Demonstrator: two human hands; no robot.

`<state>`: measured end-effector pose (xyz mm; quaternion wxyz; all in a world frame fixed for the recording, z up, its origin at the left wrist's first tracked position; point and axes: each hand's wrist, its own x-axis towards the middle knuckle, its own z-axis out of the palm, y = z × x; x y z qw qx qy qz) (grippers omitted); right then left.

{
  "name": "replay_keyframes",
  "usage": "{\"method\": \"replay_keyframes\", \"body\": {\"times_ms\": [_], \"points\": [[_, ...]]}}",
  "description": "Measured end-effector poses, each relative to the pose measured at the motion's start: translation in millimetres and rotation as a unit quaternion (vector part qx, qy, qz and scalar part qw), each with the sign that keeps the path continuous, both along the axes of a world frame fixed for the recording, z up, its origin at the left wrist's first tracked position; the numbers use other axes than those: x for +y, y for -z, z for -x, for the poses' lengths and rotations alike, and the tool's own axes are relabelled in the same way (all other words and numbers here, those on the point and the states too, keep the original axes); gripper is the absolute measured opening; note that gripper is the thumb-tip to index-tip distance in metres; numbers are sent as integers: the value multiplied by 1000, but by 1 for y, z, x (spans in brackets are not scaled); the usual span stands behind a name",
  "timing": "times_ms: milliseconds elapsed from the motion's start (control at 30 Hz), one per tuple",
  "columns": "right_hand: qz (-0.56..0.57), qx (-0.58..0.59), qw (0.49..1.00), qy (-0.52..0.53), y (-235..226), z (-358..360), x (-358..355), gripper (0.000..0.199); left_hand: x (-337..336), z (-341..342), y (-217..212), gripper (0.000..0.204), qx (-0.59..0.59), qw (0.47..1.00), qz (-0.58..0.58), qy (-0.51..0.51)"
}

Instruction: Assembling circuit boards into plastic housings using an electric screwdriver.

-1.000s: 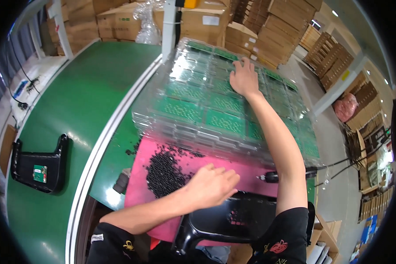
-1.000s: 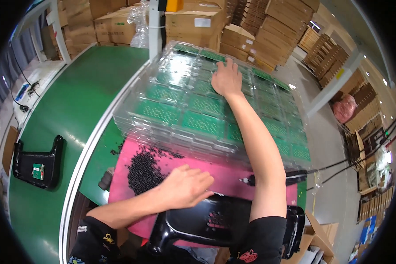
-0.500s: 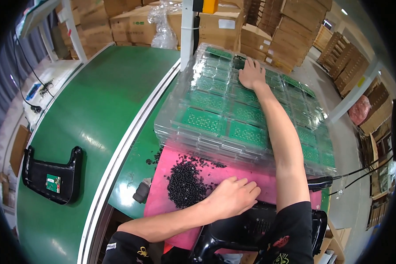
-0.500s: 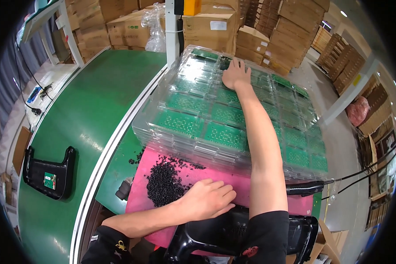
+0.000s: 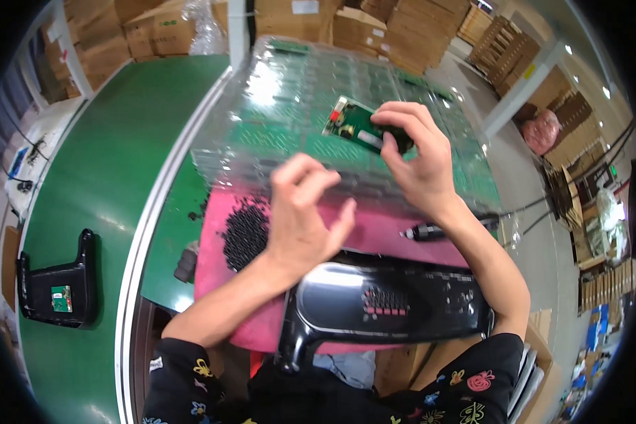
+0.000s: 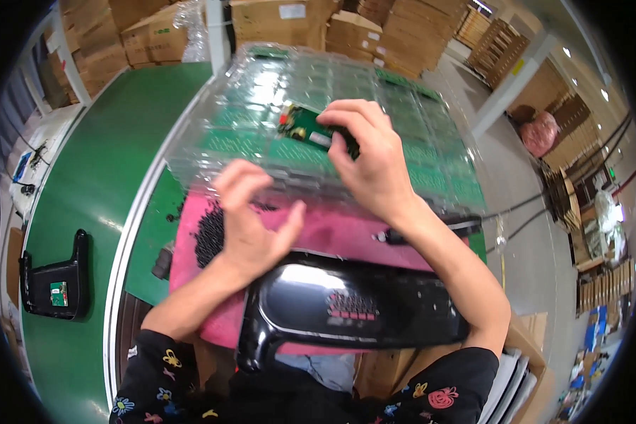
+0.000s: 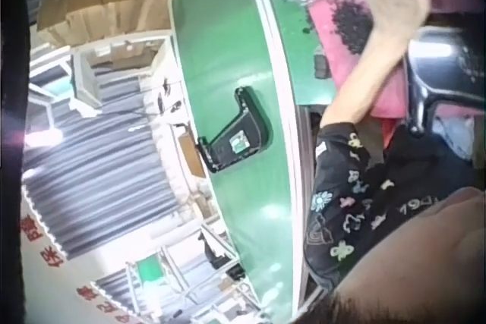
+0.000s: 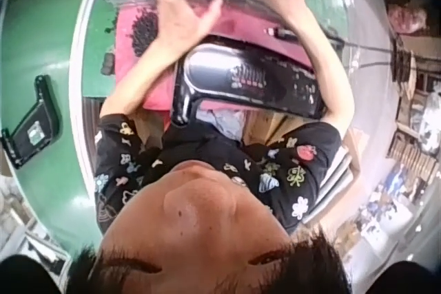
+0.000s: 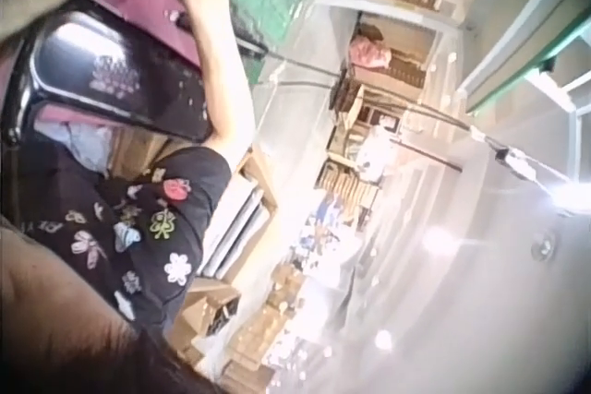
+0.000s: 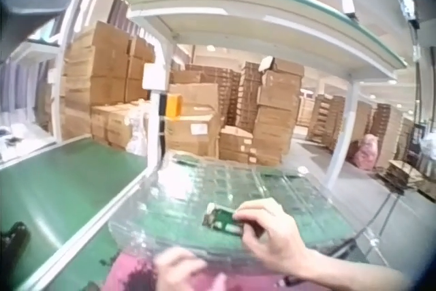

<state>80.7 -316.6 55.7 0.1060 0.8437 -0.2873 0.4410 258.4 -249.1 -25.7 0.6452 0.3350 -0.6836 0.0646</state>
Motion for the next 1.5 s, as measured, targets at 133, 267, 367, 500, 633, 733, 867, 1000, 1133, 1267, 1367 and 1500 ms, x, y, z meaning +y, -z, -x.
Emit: {"method": "replay_keyframes", "body": {"times_ms": [133, 267, 367, 500, 633, 733, 867, 1000, 1133, 1267, 1367, 1500], "points": [[-170, 12, 984, -52, 2, 25, 76, 35, -2, 4, -2, 77, -88, 996, 17, 30], [-240, 15, 969, -54, 6, 51, 112, 41, 9, 4, -10, 70, -212, 975, 5, 70], [-236, 39, 971, -25, 6, 66, 133, 40, 20, 10, -11, 77, -215, 965, -28, 146], [-237, 75, 965, 87, 24, 83, 158, 31, 19, 12, 0, 70, -242, 949, -39, 197], [-299, 42, 944, 134, 37, 99, 181, 21, 27, 17, 0, 73, -286, 920, -66, 258], [-363, -14, 924, 117, 36, 109, 197, 18, 32, 20, 1, 75, -286, 903, -116, 299], [-514, -60, 848, 113, 37, 114, 212, 24, 34, 16, 5, 69, -309, 838, -213, 396], [-640, -64, 765, 29, 43, 118, 224, 37, 39, 14, 10, 64, -356, 772, -255, 462], [-620, -9, 784, 25, 58, 117, 222, 66, 35, 13, 9, 63, -379, 751, -294, 454], [-578, 25, 816, 25, 73, 125, 203, 70, 34, 13, 8, 62, -375, 751, -341, 422], [-512, -4, 859, -14, 88, 135, 187, 60, 37, 20, 4, 64, -398, 752, -373, 370], [-451, -33, 892, -16, 112, 135, 165, 61, 35, 17, 15, 66, -408, 780, -366, 302]]}}
